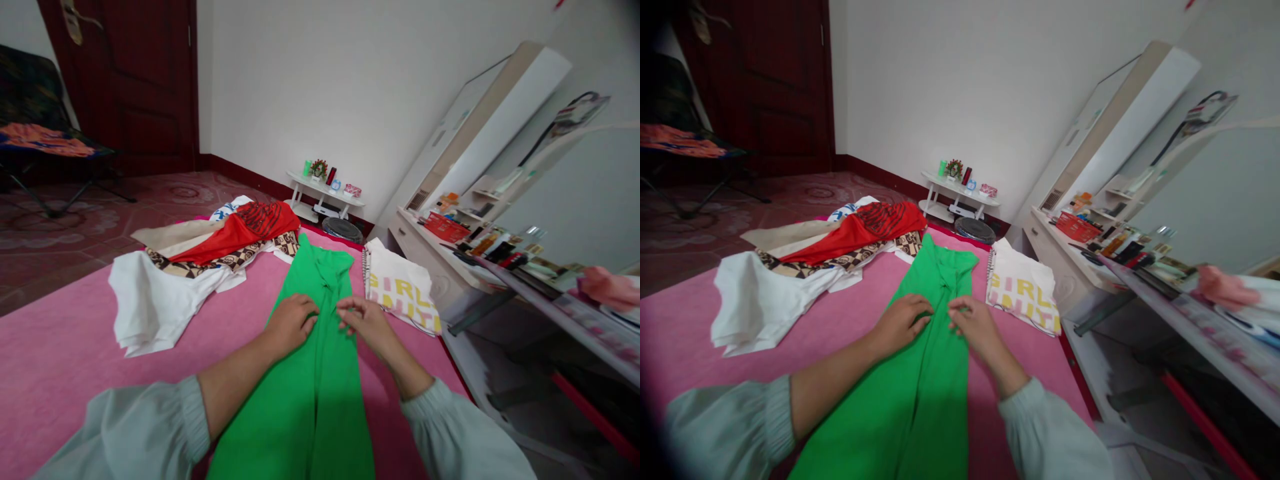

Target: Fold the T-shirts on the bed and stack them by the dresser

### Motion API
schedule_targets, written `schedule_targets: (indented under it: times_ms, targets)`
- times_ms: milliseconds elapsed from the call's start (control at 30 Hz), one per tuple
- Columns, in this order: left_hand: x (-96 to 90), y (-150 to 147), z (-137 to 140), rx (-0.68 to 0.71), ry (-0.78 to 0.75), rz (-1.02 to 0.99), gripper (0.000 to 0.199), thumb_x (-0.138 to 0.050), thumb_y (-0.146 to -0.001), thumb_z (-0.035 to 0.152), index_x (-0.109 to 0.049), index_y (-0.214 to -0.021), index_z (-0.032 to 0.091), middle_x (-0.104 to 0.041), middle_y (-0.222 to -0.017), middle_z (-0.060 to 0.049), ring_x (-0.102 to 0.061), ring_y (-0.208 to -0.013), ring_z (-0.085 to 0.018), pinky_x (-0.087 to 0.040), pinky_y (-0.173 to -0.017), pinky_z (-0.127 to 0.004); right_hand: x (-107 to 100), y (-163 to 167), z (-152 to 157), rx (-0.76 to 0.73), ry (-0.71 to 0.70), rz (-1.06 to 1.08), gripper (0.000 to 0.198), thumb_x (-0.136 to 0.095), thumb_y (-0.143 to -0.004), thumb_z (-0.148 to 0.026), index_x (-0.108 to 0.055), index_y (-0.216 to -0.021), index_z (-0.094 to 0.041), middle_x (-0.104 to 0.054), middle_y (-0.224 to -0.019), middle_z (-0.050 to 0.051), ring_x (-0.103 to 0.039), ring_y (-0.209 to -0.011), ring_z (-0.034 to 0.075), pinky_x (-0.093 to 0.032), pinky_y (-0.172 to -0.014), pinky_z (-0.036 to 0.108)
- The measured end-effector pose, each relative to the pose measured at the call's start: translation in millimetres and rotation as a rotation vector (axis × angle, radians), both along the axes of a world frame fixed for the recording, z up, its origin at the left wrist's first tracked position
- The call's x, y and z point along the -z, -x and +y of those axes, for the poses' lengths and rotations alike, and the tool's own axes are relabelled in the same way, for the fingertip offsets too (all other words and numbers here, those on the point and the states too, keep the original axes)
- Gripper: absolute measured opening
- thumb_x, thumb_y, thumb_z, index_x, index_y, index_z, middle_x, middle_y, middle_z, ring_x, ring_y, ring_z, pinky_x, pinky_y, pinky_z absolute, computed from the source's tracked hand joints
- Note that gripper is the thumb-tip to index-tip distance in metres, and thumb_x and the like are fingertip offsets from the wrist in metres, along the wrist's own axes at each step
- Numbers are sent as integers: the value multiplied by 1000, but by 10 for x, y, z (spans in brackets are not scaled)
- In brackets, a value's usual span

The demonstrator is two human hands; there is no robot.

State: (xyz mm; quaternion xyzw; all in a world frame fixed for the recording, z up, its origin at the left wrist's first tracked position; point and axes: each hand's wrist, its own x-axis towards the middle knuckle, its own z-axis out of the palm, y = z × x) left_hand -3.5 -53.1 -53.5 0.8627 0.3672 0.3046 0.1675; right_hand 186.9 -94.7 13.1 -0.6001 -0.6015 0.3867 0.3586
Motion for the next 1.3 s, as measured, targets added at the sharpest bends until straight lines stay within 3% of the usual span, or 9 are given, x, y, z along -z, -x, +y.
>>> schedule_targets:
  times_ms: [133, 267, 400, 500, 667, 867, 1000, 1100, 1300]
  targets:
    - [13, -2, -1, 4, -1, 29, 23, -56, -84, 23, -64, -105, 22, -61, -107, -5, -53, -103, -22, -42, -91, -36, 297, -120, 706, 226, -120, -291, 44, -64, -70, -37, -53, -107, -15, -64, -82, 3, -60, -58, 15, -45, -48, 24]
    - [20, -6, -9, 5, 0, 39, 25, -57, -82, 23, -63, -107, 22, -60, -109, -5, -52, -105, -23, -42, -92, -37, 389, -116, 1004, 257, -185, -559, 23, -67, -66, -32, -62, -81, -15, -60, -61, 1, -60, -64, 18, -43, -57, 25]
    - [2, -9, -8, 4, 23, 45, 24, -56, -82, 22, -63, -106, 21, -61, -108, -6, -52, -104, -24, -42, -91, -38, 340, -24, 1140, 300, -244, -528, 12, -58, -71, -28, -61, -69, -17, -63, -66, 3, -61, -72, 20, -43, -64, 27]
    - [-7, -14, 1, -7, 45, 21, 22, -53, -82, 18, -64, -101, 20, -62, -104, -7, -54, -101, -24, -43, -89, -37, 385, 105, 1214, 297, -275, -386, 16, -58, -71, -28, -64, -80, -15, -67, -76, 6, -62, -78, 21, -46, -66, 28]
    - [17, -18, 19, -76, 57, -57, 20, -48, -81, 13, -62, -93, 19, -65, -93, -6, -57, -95, -22, -45, -86, -35, 595, 308, 1189, 129, -174, -199, 31, -54, -76, -23, -63, -104, -12, -70, -75, 4, -67, -70, 18, -52, -66, 29]
    - [46, 12, 28, -34, 7, -84, 42, -46, -79, 6, -61, -113, 25, -60, -113, -6, -56, -104, -21, -45, -92, -35, 471, 190, 643, -66, -193, -57, 32, -57, -74, -23, -65, -105, -17, -69, -106, 7, -65, -94, 19, -50, -85, 34]
    - [69, 20, 36, 62, -30, -31, 41, -44, -79, 5, -68, -104, 27, -56, -120, -6, -54, -109, -21, -44, -94, -37, 286, 21, -51, -108, -211, -148, 24, -58, -76, -25, -68, -97, -18, -69, -94, 5, -63, -87, 18, -49, -79, 31]
    - [70, 27, 22, 124, -47, -13, 38, -47, -78, 6, -70, -100, 26, -55, -121, -6, -52, -112, -22, -42, -97, -39, 195, -77, -578, -114, -85, -159, 20, -56, -77, -24, -67, -92, -17, -67, -81, 3, -61, -73, 15, -47, -67, 26]
    - [-35, 62, -111, 290, -78, -3, 32, -54, -74, 8, -72, -92, 27, -57, -120, -3, -47, -117, -23, -37, -102, -40, -30, -253, -1385, -210, 146, -231, 16, -52, -69, -11, -65, -77, -17, -61, -70, -1, -53, -62, 11, -40, -58, 21]
